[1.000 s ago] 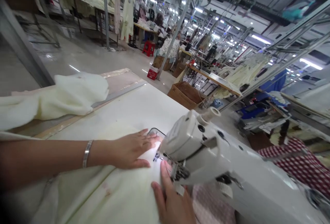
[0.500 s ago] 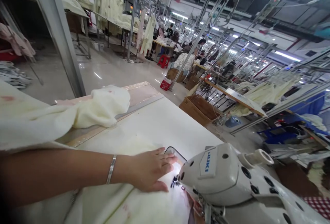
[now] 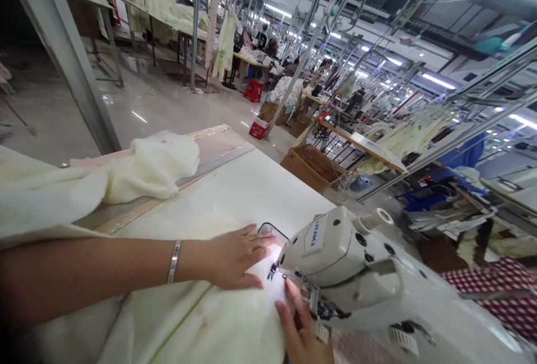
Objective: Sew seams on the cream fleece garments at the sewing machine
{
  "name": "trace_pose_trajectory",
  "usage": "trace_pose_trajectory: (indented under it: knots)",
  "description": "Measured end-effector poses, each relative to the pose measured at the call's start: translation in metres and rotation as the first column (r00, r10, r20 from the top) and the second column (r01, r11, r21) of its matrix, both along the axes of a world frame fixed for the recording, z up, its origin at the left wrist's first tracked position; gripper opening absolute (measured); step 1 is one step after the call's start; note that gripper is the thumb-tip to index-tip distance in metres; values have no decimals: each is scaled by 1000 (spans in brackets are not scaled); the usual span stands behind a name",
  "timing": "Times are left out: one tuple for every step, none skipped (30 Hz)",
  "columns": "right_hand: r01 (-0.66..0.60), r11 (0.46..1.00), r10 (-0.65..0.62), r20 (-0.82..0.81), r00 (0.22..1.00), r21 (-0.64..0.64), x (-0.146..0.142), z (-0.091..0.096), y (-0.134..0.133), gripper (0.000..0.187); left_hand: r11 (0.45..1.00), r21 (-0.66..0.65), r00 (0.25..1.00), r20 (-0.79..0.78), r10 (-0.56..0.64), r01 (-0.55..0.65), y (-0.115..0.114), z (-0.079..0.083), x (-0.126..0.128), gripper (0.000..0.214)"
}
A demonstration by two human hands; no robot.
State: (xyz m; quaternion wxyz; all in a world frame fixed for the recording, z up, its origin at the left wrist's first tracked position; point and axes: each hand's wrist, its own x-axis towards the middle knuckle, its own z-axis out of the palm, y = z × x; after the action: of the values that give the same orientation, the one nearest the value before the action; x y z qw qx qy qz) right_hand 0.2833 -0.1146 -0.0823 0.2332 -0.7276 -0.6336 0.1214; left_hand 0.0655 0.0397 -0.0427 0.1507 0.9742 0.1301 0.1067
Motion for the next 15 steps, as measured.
trace_pose_trajectory:
  knots:
    - [-23,1000,23,12,1000,19,-7,0,-4,52,1000,-15,1000,0,13,-13,-5,0,-5,60]
    - [-44,997,43,19,999,58,-14,-1,-9,52,999,-34,1000,3,25,-25,-11,0,-11,66]
    - [-58,993,56,21,998,99,-20,-2,-15,50,998,-58,1000,8,30,-29,-19,-1,-19,73]
    - [-61,989,59,22,998,131,-26,-2,-22,47,996,-86,1000,15,25,-24,-27,-1,-28,82]
    - [-57,986,53,30,998,158,-31,-2,-28,45,993,-115,1000,28,12,-9,-35,-1,-37,91]
    - [-46,984,38,48,998,174,-36,-1,-33,44,990,-144,999,42,-3,9,-43,-2,-45,98]
    - [-34,983,20,76,997,179,-40,2,-36,44,985,-171,998,55,-10,20,-50,-2,-51,103]
    - [-21,984,2,105,994,177,-46,5,-38,46,980,-200,998,65,-5,18,-56,-1,-55,105]
    - [-15,985,-7,123,992,171,-52,10,-37,45,972,-234,998,66,16,0,-60,0,-57,105]
    - [-18,987,-1,117,993,162,-59,16,-36,39,962,-273,997,57,49,-32,-64,1,-57,104]
    - [-24,988,11,82,997,149,-67,23,-34,32,948,-310,996,40,84,-68,-65,2,-55,103]
    - [-23,991,21,16,1000,135,-75,30,-32,28,935,-341,993,24,112,-97,-66,3,-52,103]
    - [-15,993,24,-76,997,114,-84,36,-30,28,924,-366,992,21,126,-110,-66,4,-49,100]
    - [7,996,9,-175,984,88,-92,43,-30,29,916,-390,993,32,116,-94,-64,7,-47,92]
    - [33,997,-14,-261,965,67,-99,48,-32,29,910,-411,994,61,86,-54,-62,10,-46,78]
